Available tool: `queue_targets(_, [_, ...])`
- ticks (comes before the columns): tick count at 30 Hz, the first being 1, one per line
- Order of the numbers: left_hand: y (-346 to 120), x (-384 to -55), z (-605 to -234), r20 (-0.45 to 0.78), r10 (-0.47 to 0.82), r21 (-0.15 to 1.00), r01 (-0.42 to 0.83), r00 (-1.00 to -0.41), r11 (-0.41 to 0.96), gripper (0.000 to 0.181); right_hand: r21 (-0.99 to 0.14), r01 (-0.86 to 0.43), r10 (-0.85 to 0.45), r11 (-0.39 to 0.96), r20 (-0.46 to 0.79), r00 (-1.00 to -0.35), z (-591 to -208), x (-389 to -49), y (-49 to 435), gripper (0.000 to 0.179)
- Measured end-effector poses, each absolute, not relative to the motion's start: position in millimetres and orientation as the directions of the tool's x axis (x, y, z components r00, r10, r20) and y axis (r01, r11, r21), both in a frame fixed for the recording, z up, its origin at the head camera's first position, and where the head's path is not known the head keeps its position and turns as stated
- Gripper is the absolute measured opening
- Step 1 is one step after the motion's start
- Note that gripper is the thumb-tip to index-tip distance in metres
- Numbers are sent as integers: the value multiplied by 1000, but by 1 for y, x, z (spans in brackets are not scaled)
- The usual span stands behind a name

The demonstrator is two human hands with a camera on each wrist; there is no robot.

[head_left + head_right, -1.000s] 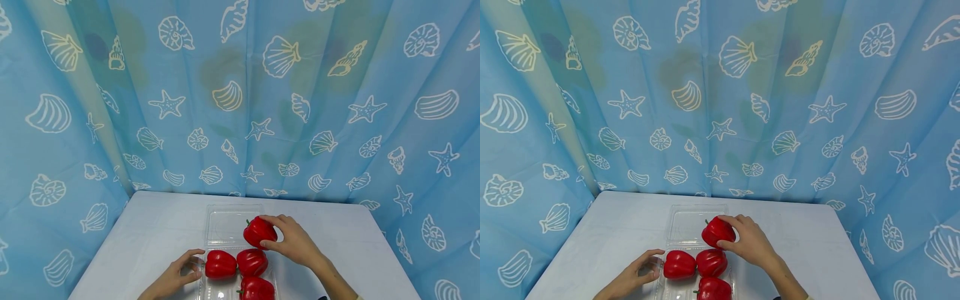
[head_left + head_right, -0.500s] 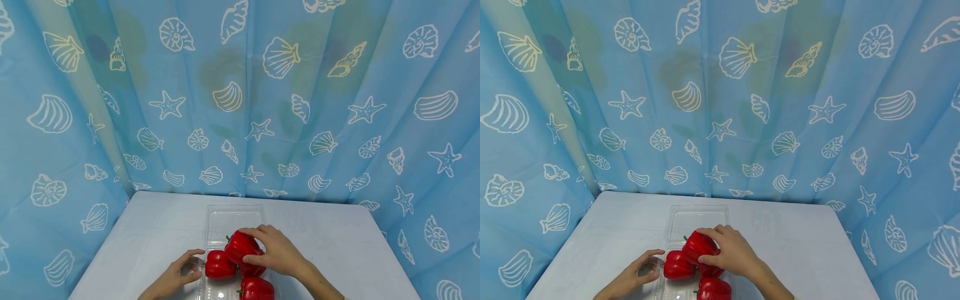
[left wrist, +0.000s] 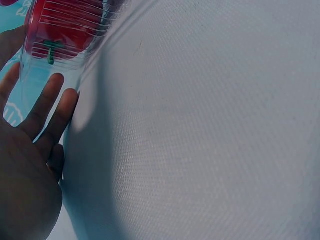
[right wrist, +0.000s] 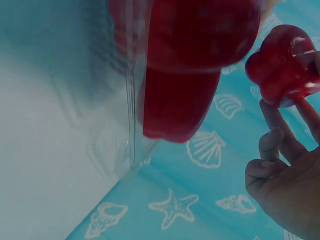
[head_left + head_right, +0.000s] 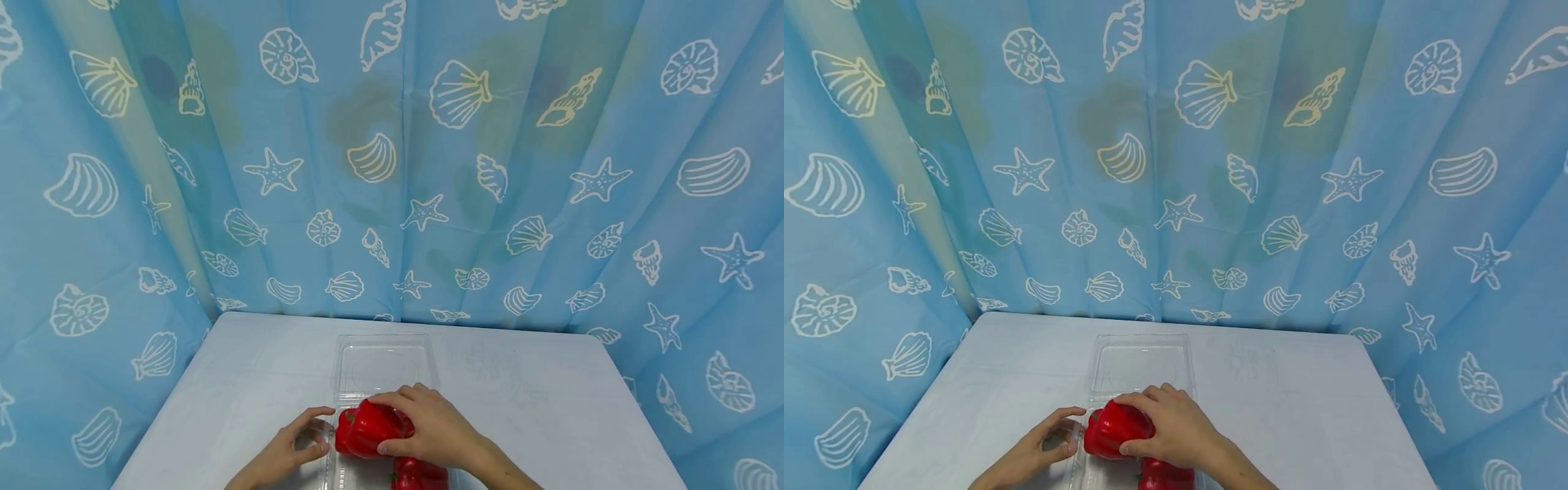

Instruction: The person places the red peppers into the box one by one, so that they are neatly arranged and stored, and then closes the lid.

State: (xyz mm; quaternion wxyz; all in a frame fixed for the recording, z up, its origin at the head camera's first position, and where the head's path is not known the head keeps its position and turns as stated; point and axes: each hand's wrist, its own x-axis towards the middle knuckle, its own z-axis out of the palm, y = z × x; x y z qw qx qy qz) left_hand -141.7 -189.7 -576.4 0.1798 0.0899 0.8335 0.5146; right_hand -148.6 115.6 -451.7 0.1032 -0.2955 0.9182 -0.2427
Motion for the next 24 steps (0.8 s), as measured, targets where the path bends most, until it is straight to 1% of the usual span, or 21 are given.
queue_targets(6, [-190, -142, -577, -210, 334, 892, -40, -919, 450, 65, -507, -510, -623, 695, -71, -779, -458, -140, 105, 71])
queue_targets(11, [-190, -142, -578, -219, 334, 892, -50, -917, 449, 69, -484, -545, -658, 684, -88, -748, -465, -133, 98, 70])
queue_targets(14, [-191, -142, -578, -226, 333, 889, -54, -916, 455, 70, -443, -583, -679, 681, -87, -729, -469, -128, 93, 71])
queue_targets(20, [-192, -140, -580, -226, 316, 886, -60, -921, 459, 70, -344, -632, -697, 694, -101, -710, -477, -120, 85, 78])
queue_targets(24, [-192, -140, -580, -220, 318, 884, -51, -922, 465, 70, -282, -678, -722, 679, -88, -686, -484, -119, 81, 77])
